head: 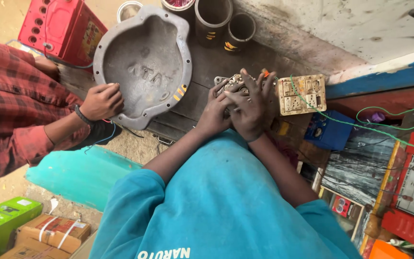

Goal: Disassembling and repairing a vehicle alternator on a workbench.

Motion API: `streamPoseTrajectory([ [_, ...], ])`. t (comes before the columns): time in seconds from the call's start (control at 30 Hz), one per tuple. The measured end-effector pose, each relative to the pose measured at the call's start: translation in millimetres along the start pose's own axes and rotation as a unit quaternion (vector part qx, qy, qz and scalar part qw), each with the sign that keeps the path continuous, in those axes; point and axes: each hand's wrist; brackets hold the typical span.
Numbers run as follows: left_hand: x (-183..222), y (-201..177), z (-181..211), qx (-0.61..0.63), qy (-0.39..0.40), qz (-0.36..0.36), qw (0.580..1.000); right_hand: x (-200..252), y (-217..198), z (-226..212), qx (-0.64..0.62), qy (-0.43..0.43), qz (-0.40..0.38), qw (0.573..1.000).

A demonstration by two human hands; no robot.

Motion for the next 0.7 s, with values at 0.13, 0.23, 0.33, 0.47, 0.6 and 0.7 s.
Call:
streamPoseTrajectory([
  [0.13, 1.1, -6.0, 7.8, 0.012, -0.023, -0.010, 1.000, 15.0, -6.5, 28.3, -0.178, 0.000, -0.012, 0.984],
  [0.23, -8.6, -19.9, 19.7, 0.017, -0.017, -0.002, 1.000, 9.7, -17.1, 32.3, -0.207, 0.002, -0.051, 0.977],
  [0.33, -6.1, -17.0, 20.4, 0.020, -0.018, 0.003, 1.000, 3.8, -19.2, 24.7, -0.162, 0.004, -0.038, 0.986],
  [0.47, -20.8, -12.2, 19.6, 0.004, -0.024, 0.021, 0.999, -4.2, -19.3, 8.6, -0.166, 0.025, -0.001, 0.986],
  [0.6, -33.1, -7.4, 7.4, 0.002, -0.014, 0.016, 1.000, 15.0, -9.3, 10.1, -0.349, 0.088, 0.045, 0.932],
  [0.7, -36.6, -10.8, 5.6, 0.001, -0.024, -0.003, 1.000, 30.1, -0.2, 17.2, -0.498, 0.170, 0.087, 0.846],
])
Point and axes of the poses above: each hand's wrist, its own x-axis away from the middle knuckle, its own y-axis out of the palm, z = x × y, and after that the axes turned 10 degrees about -x, right-handed
